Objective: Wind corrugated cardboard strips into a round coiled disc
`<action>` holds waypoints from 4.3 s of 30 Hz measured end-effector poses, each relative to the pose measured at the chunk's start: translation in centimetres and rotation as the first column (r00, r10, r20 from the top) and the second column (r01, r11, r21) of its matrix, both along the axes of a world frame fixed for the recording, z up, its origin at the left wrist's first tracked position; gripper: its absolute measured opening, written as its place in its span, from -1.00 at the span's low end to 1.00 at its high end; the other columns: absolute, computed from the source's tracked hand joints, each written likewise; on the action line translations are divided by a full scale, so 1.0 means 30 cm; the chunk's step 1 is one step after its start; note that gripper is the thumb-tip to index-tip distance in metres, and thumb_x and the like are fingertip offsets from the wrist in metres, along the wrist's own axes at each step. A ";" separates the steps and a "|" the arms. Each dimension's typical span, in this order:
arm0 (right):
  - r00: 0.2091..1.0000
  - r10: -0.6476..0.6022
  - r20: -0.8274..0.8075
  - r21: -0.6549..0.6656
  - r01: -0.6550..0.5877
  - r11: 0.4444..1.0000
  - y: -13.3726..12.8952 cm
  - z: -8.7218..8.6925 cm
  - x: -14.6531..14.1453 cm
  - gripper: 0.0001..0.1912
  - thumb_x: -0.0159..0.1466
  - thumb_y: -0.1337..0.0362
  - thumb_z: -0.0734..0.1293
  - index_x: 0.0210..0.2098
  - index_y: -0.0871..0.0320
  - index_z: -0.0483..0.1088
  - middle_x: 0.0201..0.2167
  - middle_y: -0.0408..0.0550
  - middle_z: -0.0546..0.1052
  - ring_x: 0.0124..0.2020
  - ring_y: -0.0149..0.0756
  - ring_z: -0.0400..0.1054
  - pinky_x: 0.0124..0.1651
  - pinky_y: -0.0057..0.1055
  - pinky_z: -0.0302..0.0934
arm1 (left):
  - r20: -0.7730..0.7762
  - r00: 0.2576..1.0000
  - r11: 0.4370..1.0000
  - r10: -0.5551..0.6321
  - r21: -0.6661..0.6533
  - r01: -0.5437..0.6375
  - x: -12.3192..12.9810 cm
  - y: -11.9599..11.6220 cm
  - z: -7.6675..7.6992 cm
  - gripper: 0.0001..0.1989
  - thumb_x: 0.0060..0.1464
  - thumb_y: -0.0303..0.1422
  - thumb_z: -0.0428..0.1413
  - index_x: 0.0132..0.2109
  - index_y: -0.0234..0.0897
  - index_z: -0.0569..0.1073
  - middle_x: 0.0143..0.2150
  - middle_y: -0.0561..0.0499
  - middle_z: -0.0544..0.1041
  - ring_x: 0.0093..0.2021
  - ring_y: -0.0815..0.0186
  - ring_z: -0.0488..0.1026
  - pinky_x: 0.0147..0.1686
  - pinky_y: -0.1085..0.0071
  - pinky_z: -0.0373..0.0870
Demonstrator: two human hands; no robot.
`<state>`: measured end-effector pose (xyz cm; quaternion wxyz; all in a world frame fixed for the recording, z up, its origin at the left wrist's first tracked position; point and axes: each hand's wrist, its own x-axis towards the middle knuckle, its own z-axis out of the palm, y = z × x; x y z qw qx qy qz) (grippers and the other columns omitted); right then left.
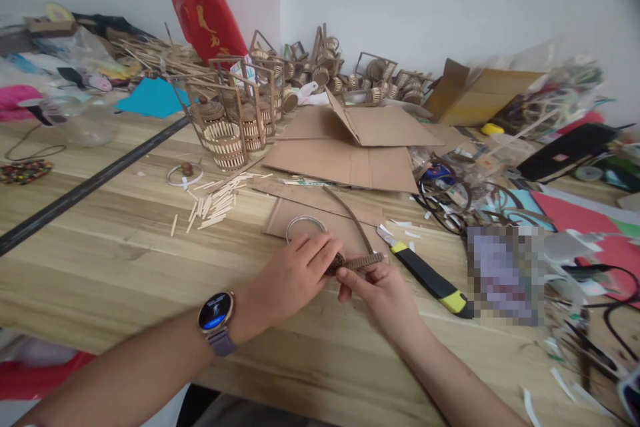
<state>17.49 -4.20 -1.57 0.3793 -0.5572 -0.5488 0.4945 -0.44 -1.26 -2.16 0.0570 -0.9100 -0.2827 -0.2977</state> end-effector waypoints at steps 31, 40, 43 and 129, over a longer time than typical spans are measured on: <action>0.996 0.090 -0.010 0.023 -0.090 0.996 0.007 0.020 0.032 -0.51 0.10 -0.17 0.39 -0.56 0.16 0.44 -0.57 -0.07 0.54 -0.51 -0.33 0.42 -0.39 -0.42 0.30 | 0.354 0.933 0.648 -0.064 -0.697 0.309 -0.025 0.026 0.017 -0.56 0.16 -0.57 0.07 0.16 -0.17 0.36 0.03 -0.03 0.55 -0.03 0.29 0.52 -0.04 0.35 0.48; 0.948 0.186 0.259 0.102 -0.218 0.970 -0.001 -0.014 0.042 -0.60 0.25 -0.01 0.31 -0.59 0.12 0.39 -0.64 -0.08 0.54 -0.60 -0.35 0.34 -0.53 -0.45 0.12 | -0.014 0.973 0.805 -0.231 -0.565 0.183 -0.036 0.012 0.029 -0.39 0.12 -0.72 -0.07 0.27 -0.21 0.20 0.00 -0.12 0.47 -0.03 0.22 0.48 -0.04 0.27 0.47; 0.948 0.154 0.278 0.151 -0.201 0.968 -0.008 -0.005 0.034 -0.62 0.26 0.05 0.30 -0.60 0.10 0.37 -0.65 -0.09 0.55 -0.62 -0.37 0.31 -0.55 -0.46 0.08 | -0.051 0.974 0.845 -0.222 -0.509 0.166 -0.036 0.005 0.018 -0.37 0.16 -0.69 -0.08 0.33 -0.21 0.10 0.02 -0.16 0.45 -0.01 0.19 0.47 -0.04 0.23 0.48; 0.596 -0.148 0.789 0.525 -0.529 0.667 0.123 -0.051 -0.017 -0.86 0.31 0.37 0.28 -0.29 0.15 0.49 -0.23 0.05 0.43 -0.24 -0.19 0.26 -0.22 -0.29 0.15 | 0.362 0.922 0.685 0.139 -0.707 0.175 -0.108 0.076 0.108 -0.47 0.03 -0.27 0.25 0.14 -0.25 0.36 -0.03 -0.09 0.53 -0.04 0.16 0.48 -0.05 0.24 0.45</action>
